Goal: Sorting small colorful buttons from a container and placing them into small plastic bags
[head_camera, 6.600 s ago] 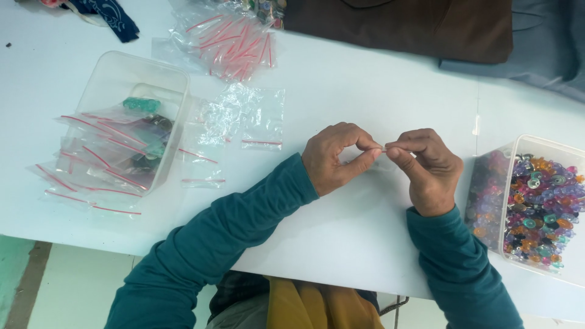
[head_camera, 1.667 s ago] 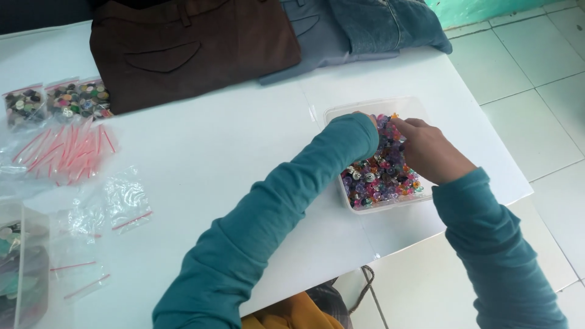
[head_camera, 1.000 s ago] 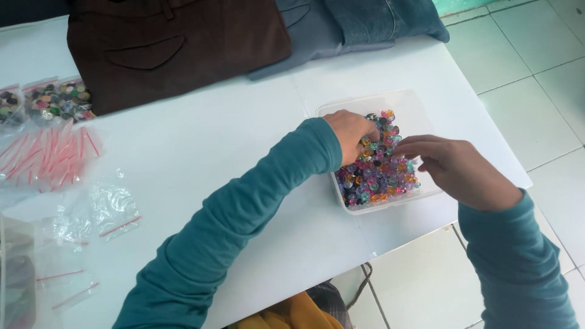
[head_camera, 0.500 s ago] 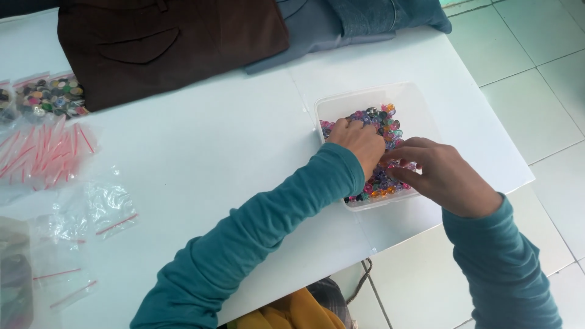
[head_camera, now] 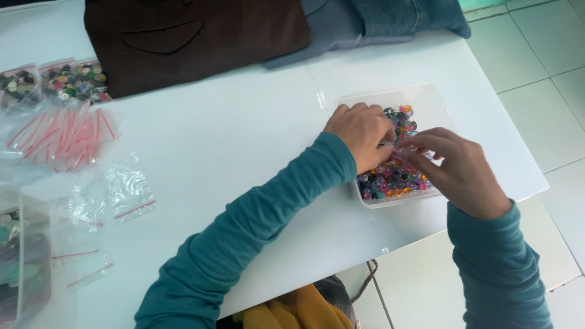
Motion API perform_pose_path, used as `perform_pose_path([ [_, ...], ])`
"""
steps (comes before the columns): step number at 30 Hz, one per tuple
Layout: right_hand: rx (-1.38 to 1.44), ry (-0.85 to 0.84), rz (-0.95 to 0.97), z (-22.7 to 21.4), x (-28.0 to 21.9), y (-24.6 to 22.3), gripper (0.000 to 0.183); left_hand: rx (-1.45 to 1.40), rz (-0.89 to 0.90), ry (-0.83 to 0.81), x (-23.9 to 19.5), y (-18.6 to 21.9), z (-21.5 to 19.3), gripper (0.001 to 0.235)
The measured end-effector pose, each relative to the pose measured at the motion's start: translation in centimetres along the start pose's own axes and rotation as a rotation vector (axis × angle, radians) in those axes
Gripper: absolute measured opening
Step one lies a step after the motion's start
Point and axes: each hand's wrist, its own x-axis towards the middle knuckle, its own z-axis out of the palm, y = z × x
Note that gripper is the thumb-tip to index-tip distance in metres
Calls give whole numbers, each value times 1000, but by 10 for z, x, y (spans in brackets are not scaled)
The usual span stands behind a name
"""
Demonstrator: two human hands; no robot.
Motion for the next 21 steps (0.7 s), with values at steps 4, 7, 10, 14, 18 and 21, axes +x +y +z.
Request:
perform_pose_path([
  [4,94,75,-139,-8,18,-47,23,-73,-26,181,-36,-22,-59,21],
  [7,139,134,-235,4,34,-95,19,-78,-73,380,-78,-49,-90,18],
  [10,231,143,-352,39,48,-134,16,-87,-202,410,-126,-77,-104,18],
  [14,181,82,-404,113,64,-153,17,-68,-411,261,-177,-113,-95,20],
  [18,24,21,-284,157,75,-161,18,-27,-510,120,-198,-144,-62,23],
  [21,-5,-1,-237,180,86,-144,18,41,-553,102,-198,-157,-40,21],
])
